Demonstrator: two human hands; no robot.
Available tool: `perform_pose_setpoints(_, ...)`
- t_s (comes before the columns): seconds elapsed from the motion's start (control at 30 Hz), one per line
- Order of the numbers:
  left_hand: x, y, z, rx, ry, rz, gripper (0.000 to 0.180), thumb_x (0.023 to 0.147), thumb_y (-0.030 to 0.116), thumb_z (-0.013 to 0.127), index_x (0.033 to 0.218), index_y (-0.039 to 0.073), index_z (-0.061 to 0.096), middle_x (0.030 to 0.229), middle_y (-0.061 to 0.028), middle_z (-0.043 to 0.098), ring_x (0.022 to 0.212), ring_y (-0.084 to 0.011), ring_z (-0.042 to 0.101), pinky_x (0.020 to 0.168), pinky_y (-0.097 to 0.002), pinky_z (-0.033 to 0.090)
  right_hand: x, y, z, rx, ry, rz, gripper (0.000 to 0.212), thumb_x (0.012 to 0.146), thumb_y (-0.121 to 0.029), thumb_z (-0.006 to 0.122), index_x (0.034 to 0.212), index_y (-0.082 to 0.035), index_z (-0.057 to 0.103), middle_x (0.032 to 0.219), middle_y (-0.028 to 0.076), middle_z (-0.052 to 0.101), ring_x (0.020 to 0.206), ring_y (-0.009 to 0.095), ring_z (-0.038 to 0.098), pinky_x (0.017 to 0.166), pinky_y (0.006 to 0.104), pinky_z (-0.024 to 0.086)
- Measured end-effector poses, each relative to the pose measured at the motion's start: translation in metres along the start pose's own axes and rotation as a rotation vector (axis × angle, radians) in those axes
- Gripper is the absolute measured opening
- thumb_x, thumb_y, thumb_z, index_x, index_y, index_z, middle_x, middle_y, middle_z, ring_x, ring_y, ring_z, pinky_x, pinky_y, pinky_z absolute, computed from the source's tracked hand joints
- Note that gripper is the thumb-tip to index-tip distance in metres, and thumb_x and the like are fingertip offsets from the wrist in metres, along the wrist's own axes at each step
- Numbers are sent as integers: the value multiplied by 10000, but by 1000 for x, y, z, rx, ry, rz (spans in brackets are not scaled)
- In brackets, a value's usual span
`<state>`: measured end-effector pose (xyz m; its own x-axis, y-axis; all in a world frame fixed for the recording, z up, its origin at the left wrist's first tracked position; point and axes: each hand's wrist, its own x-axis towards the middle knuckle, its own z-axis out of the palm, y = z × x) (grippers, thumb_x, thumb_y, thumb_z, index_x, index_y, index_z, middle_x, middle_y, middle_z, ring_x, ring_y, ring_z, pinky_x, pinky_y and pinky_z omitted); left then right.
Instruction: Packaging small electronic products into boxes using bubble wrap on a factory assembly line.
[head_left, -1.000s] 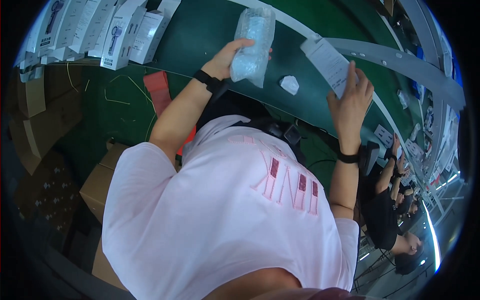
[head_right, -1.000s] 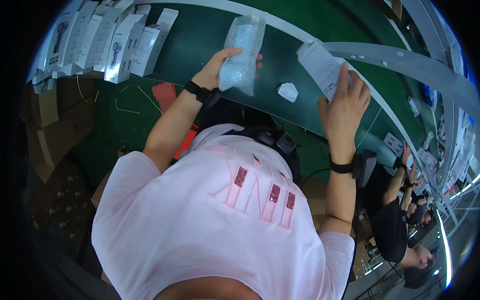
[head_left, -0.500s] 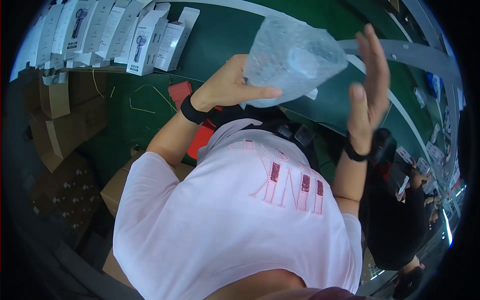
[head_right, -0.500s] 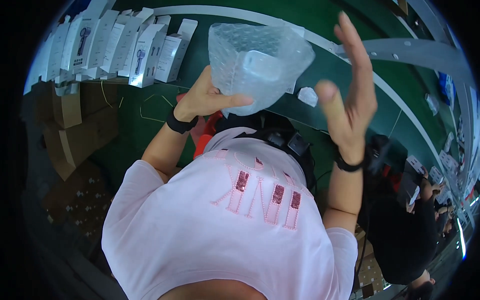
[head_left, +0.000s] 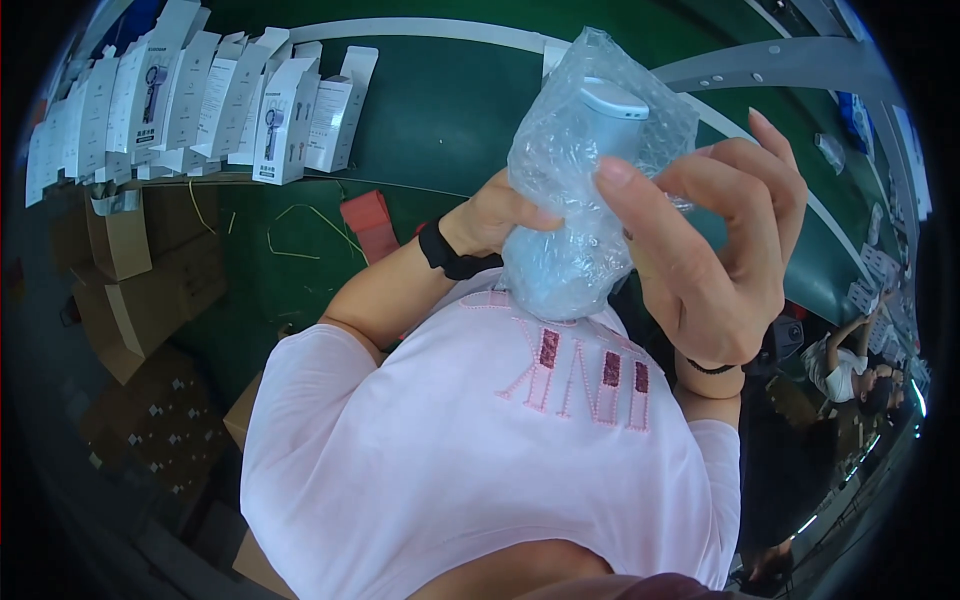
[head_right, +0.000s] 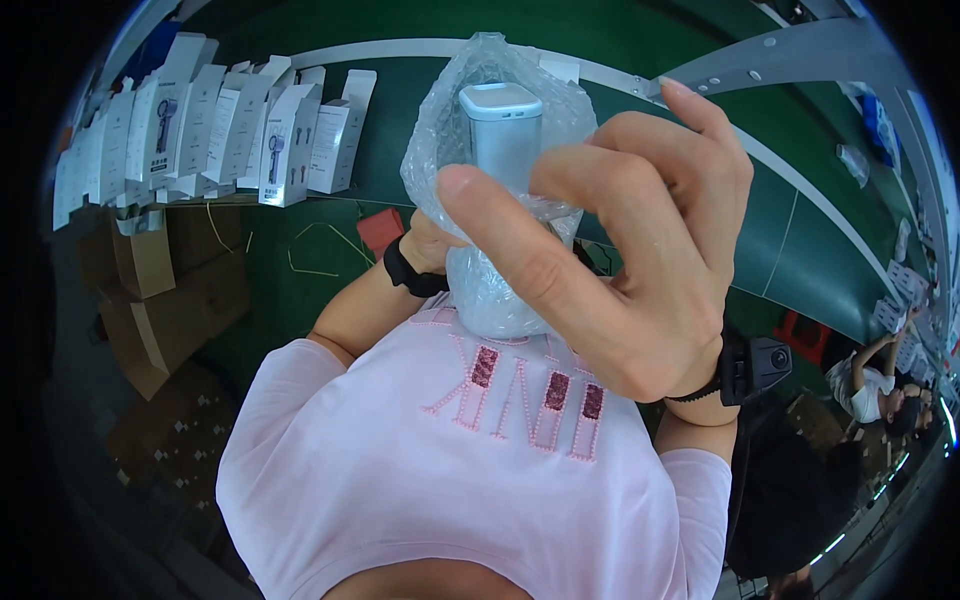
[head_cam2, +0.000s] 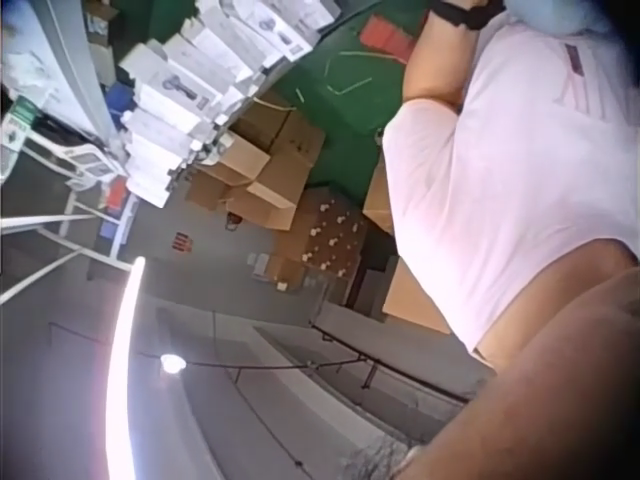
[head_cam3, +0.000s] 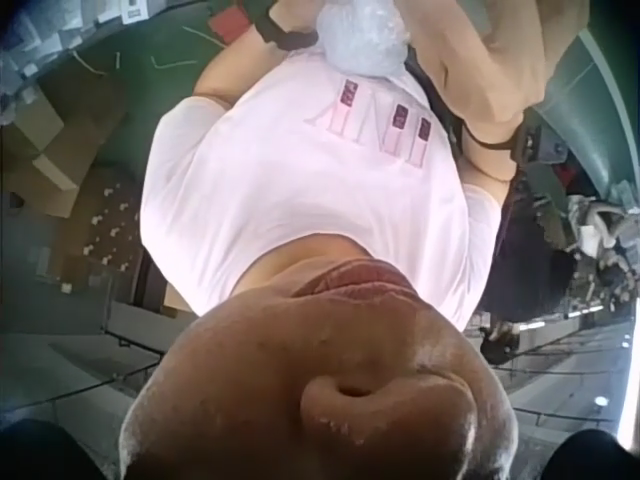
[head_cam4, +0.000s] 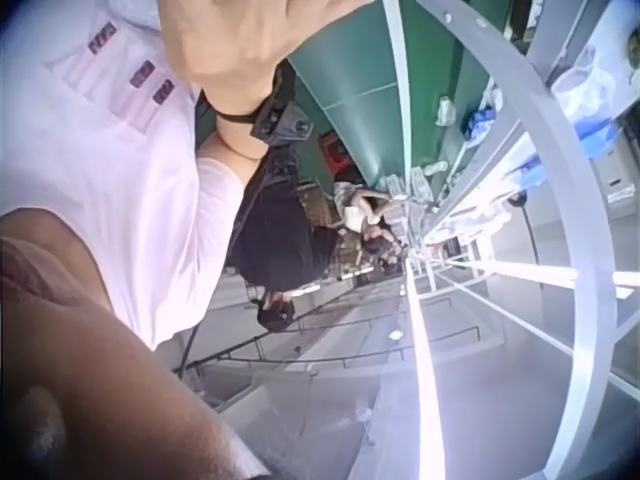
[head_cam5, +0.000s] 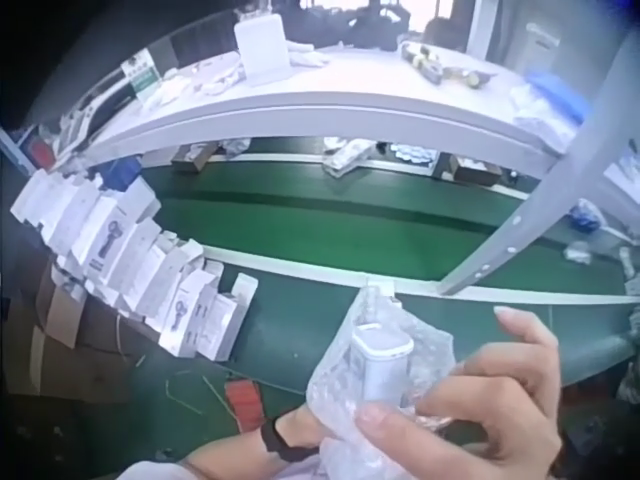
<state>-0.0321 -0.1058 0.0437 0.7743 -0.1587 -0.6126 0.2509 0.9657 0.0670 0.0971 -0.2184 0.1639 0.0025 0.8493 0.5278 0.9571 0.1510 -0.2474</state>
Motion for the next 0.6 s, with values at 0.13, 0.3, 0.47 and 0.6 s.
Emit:
perform_pose_setpoints(0.13,5,-14,-16,386,-487,600,553,721,132,735,1224,10,540,1122,-109,623,1027,-225,598,917,-344,462,-18,24,29,614,336,352,952,776,-482,732,1415,51,271,1294,208,484,1193,323,488,1001,432,394)
perform_pose_setpoints(0.3,31,-24,-20,1166,-159,476,527,786,290,746,1188,-4,577,1185,-155,607,1074,-256,591,961,-343,438,-84,51,76,1190,-7,1033,618,773,-178,753,1295,15,485,1084,89,614,958,163,601,848,288,467)
perform_pose_setpoints(0.47,46,-1,-95,1489,523,725,701,771,573,653,1102,-44,629,1108,-243,619,1071,-362,582,957,-400,440,-161,140,81,1060,332,1374,352,902,-163,618,1212,-11,548,1075,69,601,932,162,598,827,324,501)
perform_pose_setpoints(0.6,121,41,-121,1377,887,789,744,839,632,507,1092,-55,636,925,-227,678,924,-376,649,852,-440,495,-133,167,65,966,408,1351,314,926,-198,597,1175,-10,563,1080,67,603,962,161,591,829,314,496)
